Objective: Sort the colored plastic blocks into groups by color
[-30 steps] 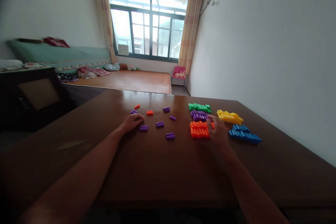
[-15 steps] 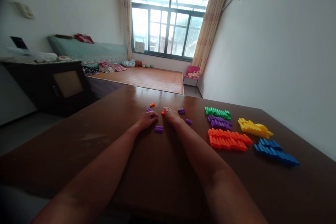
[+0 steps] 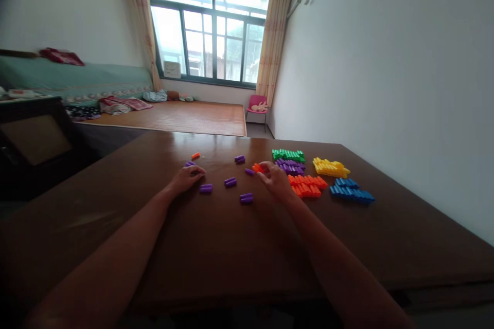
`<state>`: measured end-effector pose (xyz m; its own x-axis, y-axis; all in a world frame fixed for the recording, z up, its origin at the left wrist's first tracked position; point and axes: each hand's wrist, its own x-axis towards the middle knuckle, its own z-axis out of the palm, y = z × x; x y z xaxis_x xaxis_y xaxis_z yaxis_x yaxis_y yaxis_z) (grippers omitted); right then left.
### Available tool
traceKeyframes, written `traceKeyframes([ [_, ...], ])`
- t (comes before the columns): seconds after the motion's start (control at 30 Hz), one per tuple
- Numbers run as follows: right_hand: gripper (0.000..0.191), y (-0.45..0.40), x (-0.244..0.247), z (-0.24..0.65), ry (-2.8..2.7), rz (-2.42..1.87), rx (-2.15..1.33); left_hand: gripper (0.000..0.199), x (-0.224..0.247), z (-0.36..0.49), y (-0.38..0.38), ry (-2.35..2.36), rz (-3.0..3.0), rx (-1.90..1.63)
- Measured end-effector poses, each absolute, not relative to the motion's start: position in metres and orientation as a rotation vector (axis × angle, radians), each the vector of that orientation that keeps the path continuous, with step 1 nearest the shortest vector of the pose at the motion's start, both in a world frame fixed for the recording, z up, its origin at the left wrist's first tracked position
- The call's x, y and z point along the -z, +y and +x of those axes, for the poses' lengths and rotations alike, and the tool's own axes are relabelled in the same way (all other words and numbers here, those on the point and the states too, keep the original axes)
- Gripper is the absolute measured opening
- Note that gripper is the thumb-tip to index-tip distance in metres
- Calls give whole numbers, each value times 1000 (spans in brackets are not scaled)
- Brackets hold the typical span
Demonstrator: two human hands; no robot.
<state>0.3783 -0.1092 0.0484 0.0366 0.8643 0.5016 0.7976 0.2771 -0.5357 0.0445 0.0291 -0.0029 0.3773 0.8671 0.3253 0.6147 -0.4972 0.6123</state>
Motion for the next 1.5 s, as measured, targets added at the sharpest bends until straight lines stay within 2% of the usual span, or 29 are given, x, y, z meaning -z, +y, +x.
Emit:
traceKeyframes([
  [0.2,47,-169,-17,519,-1235,-1834,88,28,-1,43,28,1304,2267,-849],
  [0.37,40,-185,9,560,-1091,-2079,153,29,-1,42,28,1292,2272,-848],
  [0.6,35,-184,14,563,-1099,-2220,146,29,3,41,34,1264,2261,-857],
  [0.8,41,-190,8,558,-1128,-2288,190,26,2,43,30,1268,2289,-856],
  [0.93,38,-191,3,542,-1090,-2101,387,21,-2,42,27,1368,2287,-1045],
  [1.07,38,-182,-6,510,-1285,-1811,502,30,-6,33,30,1705,2141,-1224],
  [1.2,36,-173,-12,479,-1467,-1750,423,43,-1,30,30,1829,2114,-1060],
  [1.33,34,-173,-15,468,-1502,-1755,409,38,4,36,29,1614,2239,-907],
  [1.5,35,-181,-19,468,-1431,-1761,424,36,4,32,42,1456,2056,-1300],
])
